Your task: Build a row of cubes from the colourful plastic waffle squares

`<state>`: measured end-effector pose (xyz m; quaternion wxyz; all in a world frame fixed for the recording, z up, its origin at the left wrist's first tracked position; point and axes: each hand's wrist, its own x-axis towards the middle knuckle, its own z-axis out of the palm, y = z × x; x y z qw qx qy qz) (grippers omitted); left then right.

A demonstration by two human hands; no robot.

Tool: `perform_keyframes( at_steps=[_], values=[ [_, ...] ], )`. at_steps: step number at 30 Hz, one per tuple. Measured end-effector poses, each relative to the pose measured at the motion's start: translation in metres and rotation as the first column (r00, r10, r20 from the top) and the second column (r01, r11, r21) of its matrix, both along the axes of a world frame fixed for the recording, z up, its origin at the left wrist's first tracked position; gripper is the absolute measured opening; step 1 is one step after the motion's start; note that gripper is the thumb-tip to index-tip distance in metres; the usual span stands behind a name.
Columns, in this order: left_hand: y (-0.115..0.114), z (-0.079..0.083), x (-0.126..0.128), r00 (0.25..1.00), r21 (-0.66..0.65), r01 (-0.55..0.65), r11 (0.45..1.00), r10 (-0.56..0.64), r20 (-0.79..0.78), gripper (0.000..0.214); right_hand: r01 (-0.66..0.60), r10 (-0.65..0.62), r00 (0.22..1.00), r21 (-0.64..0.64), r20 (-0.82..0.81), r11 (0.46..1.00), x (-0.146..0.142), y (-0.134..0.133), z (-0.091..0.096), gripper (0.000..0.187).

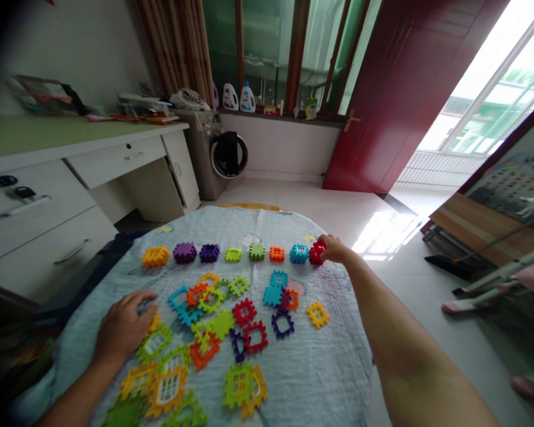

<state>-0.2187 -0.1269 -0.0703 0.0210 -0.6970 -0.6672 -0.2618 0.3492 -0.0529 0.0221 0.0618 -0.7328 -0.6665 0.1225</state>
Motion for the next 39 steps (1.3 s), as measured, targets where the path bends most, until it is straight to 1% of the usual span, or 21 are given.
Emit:
perform_keyframes(
  at_steps=[4, 9, 11, 15, 18, 24, 31, 33, 35, 39],
  values=[
    [0.000, 0.000, 0.000, 1.000, -0.001, -0.010, 1.000, 0.010, 0.003, 0.035, -0.008, 0.007, 1.000, -0.027, -0.006, 1.000, 0.005, 0.008, -0.007, 0.054],
    [0.000, -0.001, 0.000, 1.000, 0.012, -0.009, 1.000, 0.008, 0.014, 0.034, -0.006, 0.005, 0.999, -0.033, -0.034, 0.999, 0.010, 0.010, -0.021, 0.053],
    [0.000, -0.001, -0.001, 1.000, 0.011, -0.007, 1.000, 0.007, 0.016, 0.034, -0.003, 0.001, 0.998, -0.028, -0.058, 1.000, 0.012, 0.009, -0.026, 0.059],
    [0.001, -0.002, 0.000, 1.000, 0.011, -0.010, 1.000, 0.010, 0.020, 0.033, 0.004, -0.005, 0.992, -0.010, -0.122, 1.000, 0.016, 0.005, -0.031, 0.077],
    [0.001, -0.001, 0.000, 1.000, 0.014, -0.010, 1.000, 0.010, 0.019, 0.034, -0.008, 0.007, 0.985, -0.006, -0.170, 1.000, 0.016, 0.003, -0.032, 0.080],
    [0.000, -0.001, 0.000, 1.000, 0.018, -0.002, 1.000, 0.002, 0.019, 0.034, -0.034, 0.023, 0.971, -0.038, -0.239, 0.999, 0.013, 0.006, -0.035, 0.069],
    [0.000, -0.003, -0.001, 1.000, 0.018, 0.004, 1.000, -0.004, 0.024, 0.034, -0.028, 0.010, 0.964, -0.065, -0.266, 0.998, 0.011, 0.014, -0.038, 0.045],
    [0.001, -0.004, -0.001, 1.000, 0.015, 0.002, 1.000, -0.002, 0.023, 0.033, -0.023, 0.004, 0.963, -0.067, -0.270, 0.998, 0.010, 0.015, -0.038, 0.043],
    [0.001, -0.004, -0.001, 1.000, 0.015, -0.002, 1.000, 0.001, 0.019, 0.032, -0.008, -0.008, 0.961, -0.055, -0.276, 0.998, 0.011, 0.013, -0.037, 0.047],
    [0.001, -0.003, -0.001, 1.000, 0.019, -0.002, 1.000, 0.001, 0.016, 0.032, 0.068, -0.059, 0.956, 0.023, -0.286, 0.997, 0.013, -0.001, -0.033, 0.073]
  ],
)
